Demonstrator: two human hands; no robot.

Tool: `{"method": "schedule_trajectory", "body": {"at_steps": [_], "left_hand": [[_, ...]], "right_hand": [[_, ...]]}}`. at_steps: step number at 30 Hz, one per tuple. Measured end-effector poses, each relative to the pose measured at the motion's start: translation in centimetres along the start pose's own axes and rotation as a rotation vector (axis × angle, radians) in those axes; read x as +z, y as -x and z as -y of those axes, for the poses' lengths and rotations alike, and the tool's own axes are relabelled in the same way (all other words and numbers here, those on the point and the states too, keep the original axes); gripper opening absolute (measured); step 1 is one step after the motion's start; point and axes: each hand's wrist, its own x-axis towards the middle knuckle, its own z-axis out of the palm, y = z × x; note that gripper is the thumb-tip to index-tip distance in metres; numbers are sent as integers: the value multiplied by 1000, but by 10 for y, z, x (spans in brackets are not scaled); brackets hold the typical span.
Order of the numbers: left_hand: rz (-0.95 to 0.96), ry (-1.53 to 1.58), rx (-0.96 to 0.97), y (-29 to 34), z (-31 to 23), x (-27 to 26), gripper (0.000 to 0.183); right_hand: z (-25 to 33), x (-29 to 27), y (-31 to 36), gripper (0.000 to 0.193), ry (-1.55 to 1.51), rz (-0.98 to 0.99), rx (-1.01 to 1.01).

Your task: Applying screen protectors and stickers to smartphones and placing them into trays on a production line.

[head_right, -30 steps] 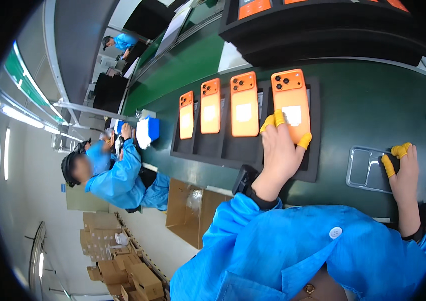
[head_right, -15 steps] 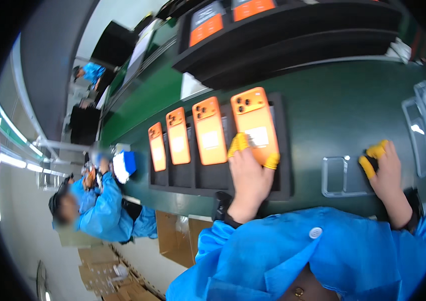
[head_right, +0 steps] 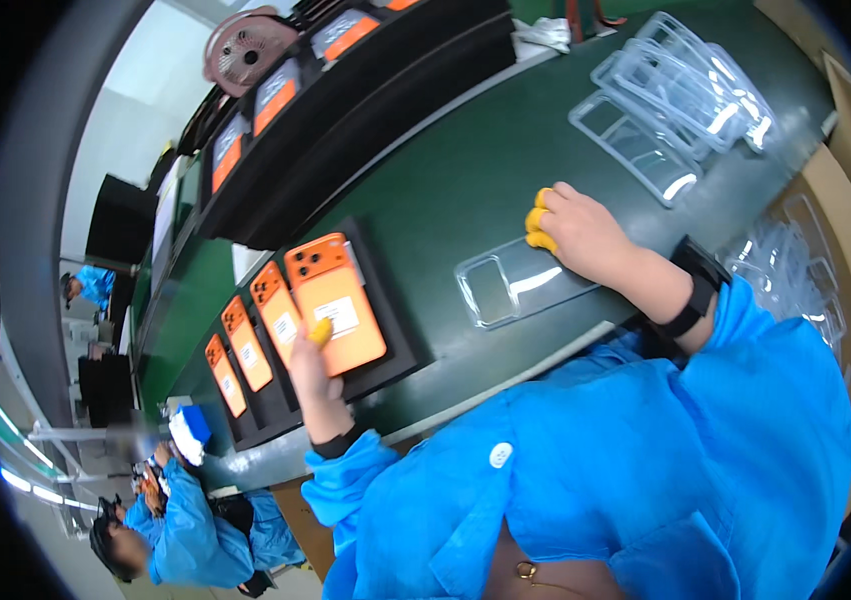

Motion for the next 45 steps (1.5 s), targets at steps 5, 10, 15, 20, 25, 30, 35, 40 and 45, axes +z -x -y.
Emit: {"method": "schedule_trajectory", "body": {"at_steps": [5, 10, 15, 20, 25, 30, 35, 40, 45], "left_hand": [[172, 112, 113, 24, -4, 37, 35], [533, -188, 119, 29, 13, 106, 43], [451, -920, 618, 19, 17, 105, 81], [557, -1330, 645, 16, 22, 102, 86], [586, -1202, 682, 16, 28, 97, 66], [510, -1126, 738, 16, 31, 100, 64], [510, -1178, 675, 21, 22, 103, 64], [523, -1203, 644, 18, 26, 104, 64], [467, -1164, 782, 21, 26, 104, 66]], "right_hand": [[10, -26, -4, 35, -387, -114, 97], [56, -5, -24, 32, -1369, 17, 443], [48, -24, -16, 28, -1249, -153, 384], [36, -40, -15, 25, -419, -270, -267], [40, -52, -3, 25, -376, -127, -404], [43, -63, -4, 19, -268, -22, -523], [41, -49, 1, 16, 21, 210, -398], [27, -19, 1, 42, -178, 290, -250], [20, -16, -5, 85, 49, 186, -213]]}}
